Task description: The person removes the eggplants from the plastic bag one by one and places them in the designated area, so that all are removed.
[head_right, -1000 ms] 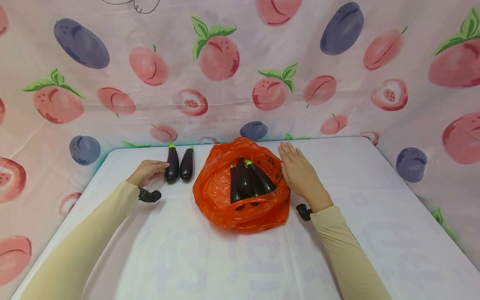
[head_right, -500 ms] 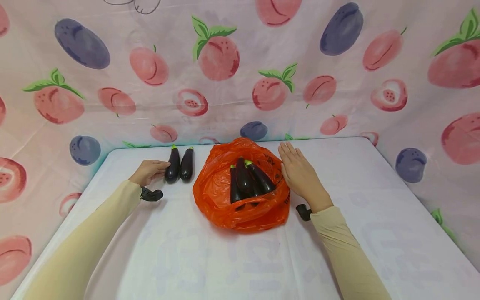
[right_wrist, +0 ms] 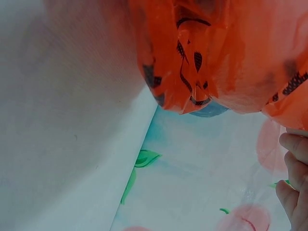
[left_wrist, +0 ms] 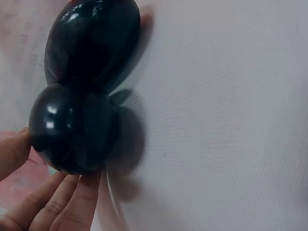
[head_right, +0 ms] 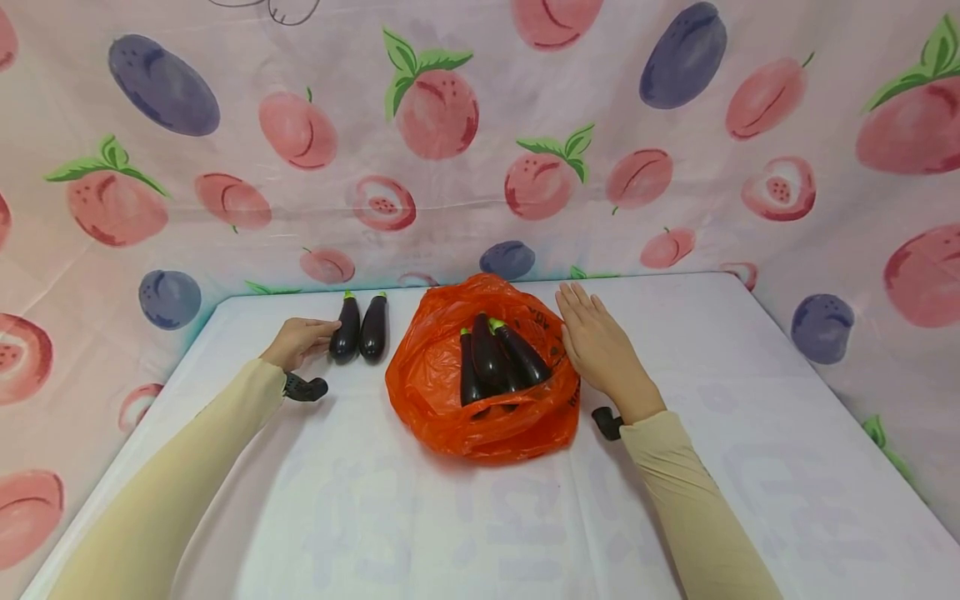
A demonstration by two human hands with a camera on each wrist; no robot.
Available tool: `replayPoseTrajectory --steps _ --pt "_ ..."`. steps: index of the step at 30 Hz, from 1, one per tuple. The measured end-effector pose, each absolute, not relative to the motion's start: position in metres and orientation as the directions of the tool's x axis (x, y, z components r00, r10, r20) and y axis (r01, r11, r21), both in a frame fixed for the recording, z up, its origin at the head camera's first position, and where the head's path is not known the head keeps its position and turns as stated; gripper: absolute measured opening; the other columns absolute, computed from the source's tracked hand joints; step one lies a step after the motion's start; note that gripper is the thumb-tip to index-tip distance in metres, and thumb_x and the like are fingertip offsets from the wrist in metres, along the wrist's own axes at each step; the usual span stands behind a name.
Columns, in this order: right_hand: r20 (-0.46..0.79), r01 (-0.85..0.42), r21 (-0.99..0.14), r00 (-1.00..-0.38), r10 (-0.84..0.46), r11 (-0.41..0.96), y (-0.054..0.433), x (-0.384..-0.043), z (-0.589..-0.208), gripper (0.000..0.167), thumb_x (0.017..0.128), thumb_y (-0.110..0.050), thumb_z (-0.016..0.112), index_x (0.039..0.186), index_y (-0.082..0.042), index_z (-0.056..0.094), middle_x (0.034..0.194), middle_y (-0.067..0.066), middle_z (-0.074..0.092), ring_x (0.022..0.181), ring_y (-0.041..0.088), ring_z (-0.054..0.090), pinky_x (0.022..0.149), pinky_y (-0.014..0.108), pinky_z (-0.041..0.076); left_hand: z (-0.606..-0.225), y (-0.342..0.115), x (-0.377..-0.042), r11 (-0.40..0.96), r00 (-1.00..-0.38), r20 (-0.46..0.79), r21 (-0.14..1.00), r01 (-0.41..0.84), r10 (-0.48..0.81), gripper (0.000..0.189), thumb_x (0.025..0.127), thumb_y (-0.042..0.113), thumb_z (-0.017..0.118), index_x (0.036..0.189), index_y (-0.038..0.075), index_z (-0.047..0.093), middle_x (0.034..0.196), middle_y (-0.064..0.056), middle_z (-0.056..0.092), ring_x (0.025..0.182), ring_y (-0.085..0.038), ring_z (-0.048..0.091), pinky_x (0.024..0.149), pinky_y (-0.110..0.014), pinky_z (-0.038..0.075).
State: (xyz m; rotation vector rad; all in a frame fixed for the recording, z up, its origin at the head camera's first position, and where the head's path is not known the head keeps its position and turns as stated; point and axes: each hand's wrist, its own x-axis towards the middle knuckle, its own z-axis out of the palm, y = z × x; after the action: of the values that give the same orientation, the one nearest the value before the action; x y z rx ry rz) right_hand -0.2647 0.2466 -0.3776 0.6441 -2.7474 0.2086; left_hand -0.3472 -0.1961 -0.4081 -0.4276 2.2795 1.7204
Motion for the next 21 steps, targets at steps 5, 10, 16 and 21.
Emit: replayPoseTrajectory --steps 5,10,16,21 --pt "0.345 -0.460 -0.070 -0.844 -0.412 0.885 0.2461 -0.2640 -0.3776 0.048 0.097 -0.009 0.042 0.140 0.010 0.033 0.148 0.026 0.033 0.139 0.040 0.027 0.114 0.054 0.024 -0.4077 -0.1956 -0.3463 0.266 -0.925 -0.369 0.887 -0.378 -0.086 0.054 0.095 0.020 0.056 0.137 -0.009 0.040 0.146 -0.021 0.039 0.133 -0.029 0.042 0.111 -0.033 0.038" --pt "0.342 -0.460 -0.073 -0.845 -0.411 0.885 0.2464 -0.2650 -0.3777 0.048 0.097 -0.010 0.041 0.140 0.010 0.034 0.148 0.025 0.033 0.140 0.040 0.027 0.114 0.055 0.024 -0.4072 -0.1963 -0.3462 0.272 -0.925 -0.371 0.884 -0.380 -0.086 0.056 0.095 0.021 0.056 0.138 -0.009 0.038 0.146 -0.022 0.038 0.134 -0.029 0.041 0.111 -0.033 0.037" --pt "0.328 -0.457 -0.075 -0.850 -0.411 0.886 0.2470 -0.2658 -0.3776 0.049 0.097 -0.010 0.041 0.141 0.010 0.033 0.148 0.025 0.032 0.140 0.040 0.026 0.114 0.055 0.024 -0.4073 -0.1961 -0.3478 0.214 -0.913 -0.398 0.888 -0.407 -0.084 0.056 0.095 0.020 0.055 0.140 -0.008 0.036 0.147 -0.022 0.037 0.135 -0.029 0.039 0.111 -0.032 0.037" --pt "0.318 -0.452 -0.075 -0.856 -0.408 0.889 0.2472 -0.2657 -0.3779 0.049 0.098 -0.011 0.040 0.141 0.010 0.032 0.149 0.025 0.031 0.140 0.040 0.026 0.114 0.055 0.024 -0.4078 -0.1976 -0.3480 0.165 -0.914 -0.401 0.899 -0.407 -0.069 0.057 0.095 0.017 0.054 0.140 -0.010 0.033 0.147 -0.023 0.036 0.136 -0.030 0.038 0.112 -0.033 0.035"
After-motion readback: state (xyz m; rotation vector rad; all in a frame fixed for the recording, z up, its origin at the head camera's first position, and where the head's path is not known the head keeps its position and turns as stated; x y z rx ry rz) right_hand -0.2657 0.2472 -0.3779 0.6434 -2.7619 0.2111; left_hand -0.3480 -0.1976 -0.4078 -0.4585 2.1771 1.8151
